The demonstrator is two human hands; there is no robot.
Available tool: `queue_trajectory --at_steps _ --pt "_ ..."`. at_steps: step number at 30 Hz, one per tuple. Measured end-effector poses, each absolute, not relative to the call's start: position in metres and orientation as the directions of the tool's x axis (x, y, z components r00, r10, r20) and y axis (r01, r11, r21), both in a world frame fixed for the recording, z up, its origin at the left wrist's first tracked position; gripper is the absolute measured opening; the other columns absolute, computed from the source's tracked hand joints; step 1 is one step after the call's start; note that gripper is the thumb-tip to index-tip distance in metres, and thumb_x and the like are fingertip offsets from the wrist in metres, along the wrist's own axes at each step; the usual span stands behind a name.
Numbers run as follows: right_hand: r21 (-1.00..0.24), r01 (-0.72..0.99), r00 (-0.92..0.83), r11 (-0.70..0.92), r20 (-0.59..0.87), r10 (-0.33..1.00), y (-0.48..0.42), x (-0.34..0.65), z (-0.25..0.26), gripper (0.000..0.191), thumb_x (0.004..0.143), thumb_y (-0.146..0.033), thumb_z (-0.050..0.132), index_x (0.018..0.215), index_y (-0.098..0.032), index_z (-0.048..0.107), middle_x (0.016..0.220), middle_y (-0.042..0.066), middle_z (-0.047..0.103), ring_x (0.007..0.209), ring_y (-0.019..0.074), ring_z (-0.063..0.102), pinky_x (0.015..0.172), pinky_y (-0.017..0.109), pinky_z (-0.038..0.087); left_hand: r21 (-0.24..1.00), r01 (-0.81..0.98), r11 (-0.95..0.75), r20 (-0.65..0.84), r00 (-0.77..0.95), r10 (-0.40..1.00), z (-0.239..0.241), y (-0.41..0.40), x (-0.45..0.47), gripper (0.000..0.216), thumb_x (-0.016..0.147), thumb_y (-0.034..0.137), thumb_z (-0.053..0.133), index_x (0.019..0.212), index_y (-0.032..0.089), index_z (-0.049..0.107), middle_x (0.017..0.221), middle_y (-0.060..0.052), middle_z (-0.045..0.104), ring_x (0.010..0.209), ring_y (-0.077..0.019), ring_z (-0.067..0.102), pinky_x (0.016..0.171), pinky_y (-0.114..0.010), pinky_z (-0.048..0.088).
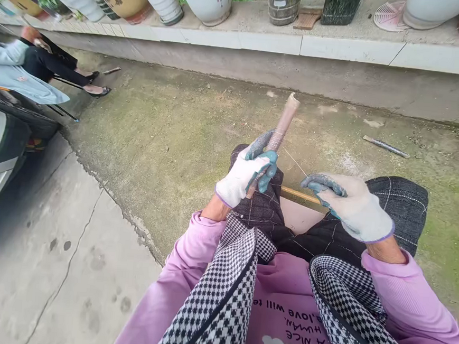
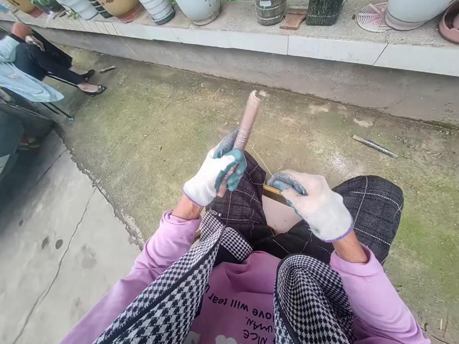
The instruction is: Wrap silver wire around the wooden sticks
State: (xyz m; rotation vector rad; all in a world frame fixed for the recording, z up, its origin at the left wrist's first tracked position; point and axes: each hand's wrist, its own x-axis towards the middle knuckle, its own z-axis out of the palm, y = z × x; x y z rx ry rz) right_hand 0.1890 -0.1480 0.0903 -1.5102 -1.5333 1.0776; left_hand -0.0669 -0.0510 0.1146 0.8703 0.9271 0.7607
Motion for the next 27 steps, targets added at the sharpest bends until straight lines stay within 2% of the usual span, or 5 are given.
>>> queue_trajectory --at_steps 8,12,15,19,27 --pt "-0.701 0.674 -0.232 0.234 0.1 0.968 -0.09 0.228 0.15 0.018 0.108 -0.047 0.083 0.099 -0.032 0.088 0.091 0.006 0.082 0.085 0.0268 0.072 0.085 0.043 0.061 0.862 0.496 -0.101 -0.229 0.56 0.796 0.1 -0.045 -0.063 0.025 0.09 0.037 0.096 0.097 0.021 0.079 0.076 0.004 0.066 0.073 -0.015 0.059 0.077 -0.028 0.054" --pt "-0.887 0.46 -0.204 0.046 -0.055 0.977 -0.044 0.228 0.116 0.012 0.098 -0.032 0.088 0.09 -0.024 0.089 0.087 0.004 0.082 0.082 0.0207 0.072 0.079 0.037 0.058 0.932 0.352 0.086 -0.335 0.746 0.576 0.106 -0.054 -0.063 0.044 0.087 0.053 0.102 0.092 0.021 0.072 0.073 0.005 0.064 0.058 -0.0097 0.05 0.056 -0.024 0.043" --pt "-0.952 0.223 -0.133 -0.208 -0.241 0.961 -0.053 0.21 0.071 0.03 0.089 -0.05 0.089 0.085 -0.021 0.086 0.067 -0.001 0.067 0.058 0.0125 0.049 0.055 0.03 0.037 0.933 0.202 0.298 -0.356 0.636 0.685 0.108 -0.05 -0.066 0.051 0.086 0.059 0.101 0.101 0.022 0.069 0.07 0.007 0.061 0.049 -0.0095 0.049 0.048 -0.024 0.043" --pt "-0.936 0.292 -0.122 -0.196 -0.24 0.963 -0.106 0.179 0.046 0.021 0.093 -0.044 0.08 0.093 -0.026 0.091 0.085 0.003 0.084 0.073 0.0198 0.072 0.066 0.032 0.053 0.923 0.278 0.268 -0.359 0.366 0.858 0.097 -0.036 -0.066 0.034 0.093 0.039 0.093 0.096 0.024 0.063 0.07 0.006 0.063 0.05 -0.0097 0.05 0.05 -0.024 0.043" --pt "-0.734 0.661 -0.265 0.154 -0.036 0.964 -0.111 0.217 0.095 0.01 0.099 -0.033 0.082 0.096 -0.03 0.091 0.095 0.008 0.09 0.084 0.029 0.081 0.083 0.045 0.067 0.479 0.793 -0.377 -0.35 0.566 0.747 0.082 -0.053 -0.047 0.016 0.097 0.018 0.086 0.109 0.024 0.078 0.089 -0.003 0.073 0.086 -0.0245 0.075 0.08 -0.031 0.052"
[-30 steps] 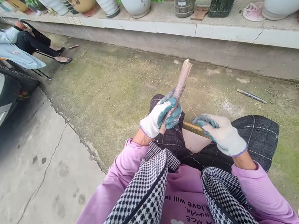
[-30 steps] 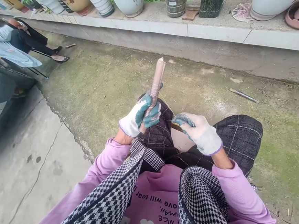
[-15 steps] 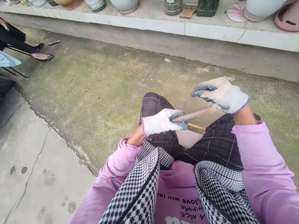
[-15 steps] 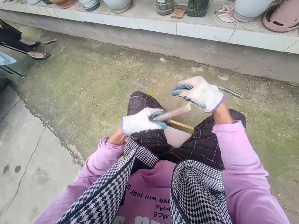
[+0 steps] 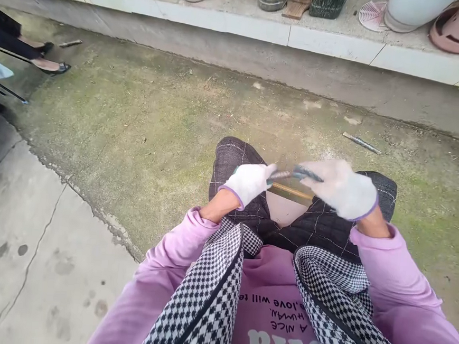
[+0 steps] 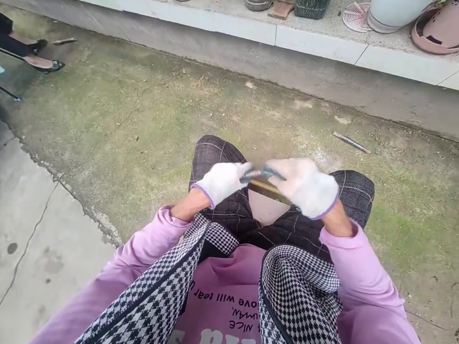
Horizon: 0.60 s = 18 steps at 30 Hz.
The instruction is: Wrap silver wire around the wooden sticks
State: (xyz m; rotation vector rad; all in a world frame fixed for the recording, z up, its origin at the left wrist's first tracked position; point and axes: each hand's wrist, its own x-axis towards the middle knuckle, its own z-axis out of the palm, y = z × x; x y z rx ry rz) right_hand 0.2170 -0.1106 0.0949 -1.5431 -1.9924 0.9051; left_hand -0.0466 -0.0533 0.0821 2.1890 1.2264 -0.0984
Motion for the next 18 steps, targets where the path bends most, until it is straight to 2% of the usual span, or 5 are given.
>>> queue_trajectory --at_steps 4,7,10,13,18 --pt "-0.872 0.486 -0.219 -0.053 -0.18 0.959 -0.08 0.236 0.072 0.019 0.087 -0.046 0.083 0.091 -0.028 0.091 0.084 0.007 0.088 0.068 0.0243 0.071 0.063 0.04 0.059 0.753 0.575 -0.319 -0.338 0.755 0.562 0.085 -0.063 -0.047 0.018 0.097 0.028 0.089 0.092 0.024 0.072 0.074 0.003 0.064 0.066 -0.016 0.059 0.069 -0.027 0.046" --pt "-0.929 0.302 -0.116 -0.212 -0.257 0.959 -0.089 0.217 0.043 0.029 0.077 -0.058 0.08 0.075 -0.029 0.08 0.065 0.001 0.073 0.059 0.0193 0.059 0.055 0.033 0.049 0.926 0.377 0.023 -0.305 0.709 0.636 0.09 -0.057 -0.057 0.027 0.097 0.043 0.089 0.095 0.023 0.071 0.073 0.005 0.064 0.057 -0.0115 0.053 0.059 -0.024 0.044" --pt "-0.945 0.233 -0.095 -0.231 -0.258 0.962 -0.116 0.186 0.034 0.029 0.086 -0.056 0.079 0.082 -0.028 0.084 0.082 0.004 0.084 0.069 0.0221 0.07 0.067 0.036 0.057 0.929 0.304 0.212 -0.353 0.552 0.755 0.091 -0.05 -0.064 0.028 0.095 0.043 0.087 0.1 0.022 0.069 0.071 0.006 0.061 0.05 -0.0105 0.051 0.051 -0.024 0.04" --pt "-0.919 0.385 -0.151 -0.091 -0.16 0.976 -0.135 0.166 0.052 0.013 0.098 -0.041 0.08 0.093 -0.032 0.089 0.099 0.007 0.092 0.091 0.0297 0.082 0.085 0.041 0.064 0.917 0.352 0.189 -0.339 0.435 0.834 0.084 -0.045 -0.062 0.023 0.093 0.036 0.084 0.094 0.022 0.067 0.071 0.006 0.058 0.055 -0.0106 0.049 0.053 -0.024 0.039" --pt "-0.701 0.7 -0.266 0.137 -0.078 0.961 -0.127 0.182 0.096 0.014 0.107 -0.035 0.074 0.104 -0.031 0.088 0.097 0.009 0.089 0.087 0.0302 0.081 0.085 0.042 0.062 0.904 0.404 0.143 -0.319 0.412 0.854 0.081 -0.042 -0.055 0.022 0.084 0.025 0.088 0.09 0.021 0.068 0.076 0.005 0.063 0.066 -0.0107 0.052 0.061 -0.024 0.042"
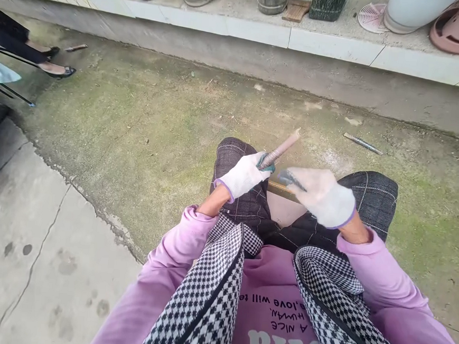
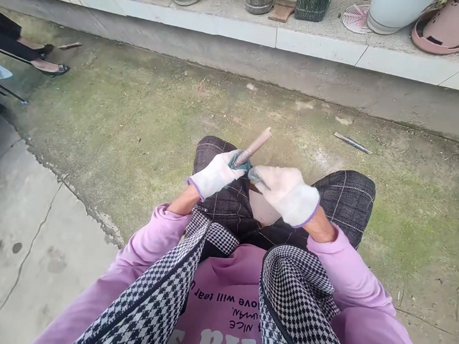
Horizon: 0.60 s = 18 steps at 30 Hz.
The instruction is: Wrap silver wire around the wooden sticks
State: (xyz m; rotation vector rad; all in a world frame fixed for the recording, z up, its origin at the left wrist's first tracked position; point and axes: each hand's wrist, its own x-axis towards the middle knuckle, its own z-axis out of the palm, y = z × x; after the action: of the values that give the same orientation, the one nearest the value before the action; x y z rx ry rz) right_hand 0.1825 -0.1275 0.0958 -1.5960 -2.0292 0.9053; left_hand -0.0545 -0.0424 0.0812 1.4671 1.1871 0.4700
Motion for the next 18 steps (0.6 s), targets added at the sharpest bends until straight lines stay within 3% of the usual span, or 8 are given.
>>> queue_trajectory --at_steps 3,5,7,11,14,18 --pt "-0.71 0.693 -0.189 0.125 -0.012 0.982 -0.119 0.201 0.103 0.019 0.106 -0.039 0.075 0.111 -0.031 0.092 0.099 0.009 0.09 0.09 0.0309 0.081 0.083 0.043 0.062 0.901 0.198 0.385 -0.433 0.429 0.793 0.093 -0.044 -0.056 0.033 0.09 0.037 0.09 0.114 0.02 0.076 0.069 0.009 0.056 0.05 -0.0078 0.04 0.049 -0.024 0.034" --pt "-0.8 0.597 -0.111 0.058 -0.01 0.994 -0.117 0.205 0.099 0.021 0.103 -0.042 0.079 0.111 -0.031 0.095 0.096 0.008 0.089 0.086 0.029 0.079 0.077 0.041 0.062 0.876 0.026 0.482 -0.433 0.484 0.76 0.102 -0.048 -0.057 0.053 0.087 0.044 0.095 0.131 0.02 0.076 0.068 0.013 0.052 0.046 -0.0061 0.033 0.045 -0.022 0.03" --pt "-0.895 0.443 -0.045 -0.054 -0.082 0.996 -0.117 0.2 0.091 0.023 0.099 -0.046 0.08 0.104 -0.03 0.096 0.083 0.005 0.082 0.073 0.0236 0.072 0.067 0.037 0.056 0.851 -0.109 0.513 -0.384 0.538 0.75 0.107 -0.052 -0.057 0.067 0.082 0.05 0.1 0.137 0.021 0.075 0.068 0.014 0.049 0.045 -0.0049 0.03 0.043 -0.021 0.029" --pt "-0.969 0.065 -0.004 -0.238 -0.239 0.971 -0.121 0.18 0.081 0.033 0.089 -0.054 0.083 0.093 -0.022 0.092 0.061 -0.003 0.06 0.055 0.0141 0.052 0.052 0.028 0.04 0.856 -0.192 0.48 -0.309 0.555 0.773 0.108 -0.057 -0.054 0.064 0.078 0.056 0.102 0.124 0.022 0.073 0.078 0.01 0.064 0.045 -0.0034 0.038 0.042 -0.021 0.035" --pt "-0.956 -0.044 -0.029 -0.289 -0.288 0.957 -0.124 0.176 0.084 0.039 0.086 -0.055 0.089 0.102 -0.02 0.093 0.059 -0.004 0.06 0.05 0.0132 0.049 0.046 0.027 0.036 0.895 -0.131 0.427 -0.303 0.523 0.796 0.109 -0.059 -0.051 0.056 0.081 0.054 0.101 0.114 0.021 0.071 0.094 0.001 0.08 0.049 -0.0041 0.052 0.044 -0.021 0.04" --pt "-0.973 -0.058 0.004 -0.222 -0.222 0.975 -0.123 0.188 0.083 0.047 0.096 -0.062 0.091 0.119 -0.021 0.093 0.077 0.004 0.08 0.059 0.0192 0.067 0.054 0.033 0.057 0.916 -0.061 0.397 -0.313 0.513 0.8 0.116 -0.062 -0.05 0.055 0.083 0.057 0.102 0.106 0.021 0.069 0.095 -0.003 0.084 0.051 -0.0056 0.057 0.044 -0.022 0.042"
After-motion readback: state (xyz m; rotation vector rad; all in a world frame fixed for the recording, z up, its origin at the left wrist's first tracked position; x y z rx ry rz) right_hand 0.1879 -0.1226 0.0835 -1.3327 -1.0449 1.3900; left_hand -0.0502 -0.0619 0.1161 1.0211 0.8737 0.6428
